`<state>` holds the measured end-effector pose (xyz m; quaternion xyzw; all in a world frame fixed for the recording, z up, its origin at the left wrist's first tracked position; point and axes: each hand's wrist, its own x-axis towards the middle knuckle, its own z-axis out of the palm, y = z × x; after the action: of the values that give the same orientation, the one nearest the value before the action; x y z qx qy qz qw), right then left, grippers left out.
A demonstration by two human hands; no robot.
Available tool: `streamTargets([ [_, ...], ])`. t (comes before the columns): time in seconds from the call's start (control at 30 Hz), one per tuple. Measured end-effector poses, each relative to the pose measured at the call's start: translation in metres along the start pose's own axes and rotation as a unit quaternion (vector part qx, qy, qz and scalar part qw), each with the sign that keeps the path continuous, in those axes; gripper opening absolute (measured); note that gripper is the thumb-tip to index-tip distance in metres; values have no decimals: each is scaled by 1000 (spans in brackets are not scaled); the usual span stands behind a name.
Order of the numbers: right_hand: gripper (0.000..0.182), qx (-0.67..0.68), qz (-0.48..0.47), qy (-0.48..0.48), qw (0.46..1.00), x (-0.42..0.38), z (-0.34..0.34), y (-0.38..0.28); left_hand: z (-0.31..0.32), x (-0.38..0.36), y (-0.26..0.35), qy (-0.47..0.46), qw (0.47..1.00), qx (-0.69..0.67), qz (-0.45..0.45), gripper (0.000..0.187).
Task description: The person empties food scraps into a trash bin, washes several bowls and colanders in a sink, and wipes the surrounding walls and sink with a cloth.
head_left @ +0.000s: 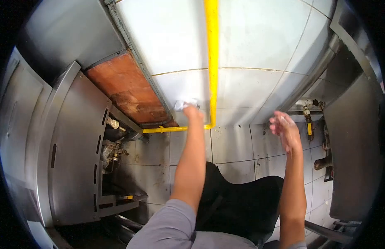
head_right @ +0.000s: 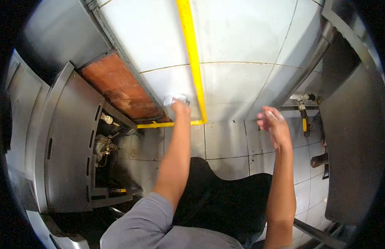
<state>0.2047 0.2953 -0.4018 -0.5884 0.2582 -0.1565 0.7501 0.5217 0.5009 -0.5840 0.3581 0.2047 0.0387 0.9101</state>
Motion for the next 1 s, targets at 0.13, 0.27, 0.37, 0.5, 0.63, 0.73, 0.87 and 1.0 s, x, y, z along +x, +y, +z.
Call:
streamTargets([
  [0.13, 30, 4, -35, -49, 998, 15, 35, -35, 3, 5, 27, -1, 996, -4, -88, 26],
  [0.27, 32, -92, -37, -65, 993, 24, 48, -36, 56, -50, 30, -53, 991, 109, 55, 23],
  [0.37, 31, -101, -13, -46, 994, 19, 26, -12, 51, -66, 19, -64, 974, 147, 161, 19],
  [0.5, 31, -83, 16, 12, 996, 30, -10, 39, -20, -6, -1, 14, 999, 27, -19, 19],
  [0.63, 31, -131, 53, -4, 990, 38, -9, 49, -17, -3, 8, 122, 988, -8, -97, 19],
  [0.73, 31, -146, 68, -48, 986, 52, 2, 58, -8, -16, -15, 97, 985, 142, 22, 21],
  [0.87, 31, -175, 62, -69, 980, 70, -4, 69, -63, 41, -35, -19, 987, 54, -147, 36],
  [1.0, 32, -201, 70, -56, 976, 64, -12, 60, -114, 110, -32, -24, 987, 10, -161, 37],
])
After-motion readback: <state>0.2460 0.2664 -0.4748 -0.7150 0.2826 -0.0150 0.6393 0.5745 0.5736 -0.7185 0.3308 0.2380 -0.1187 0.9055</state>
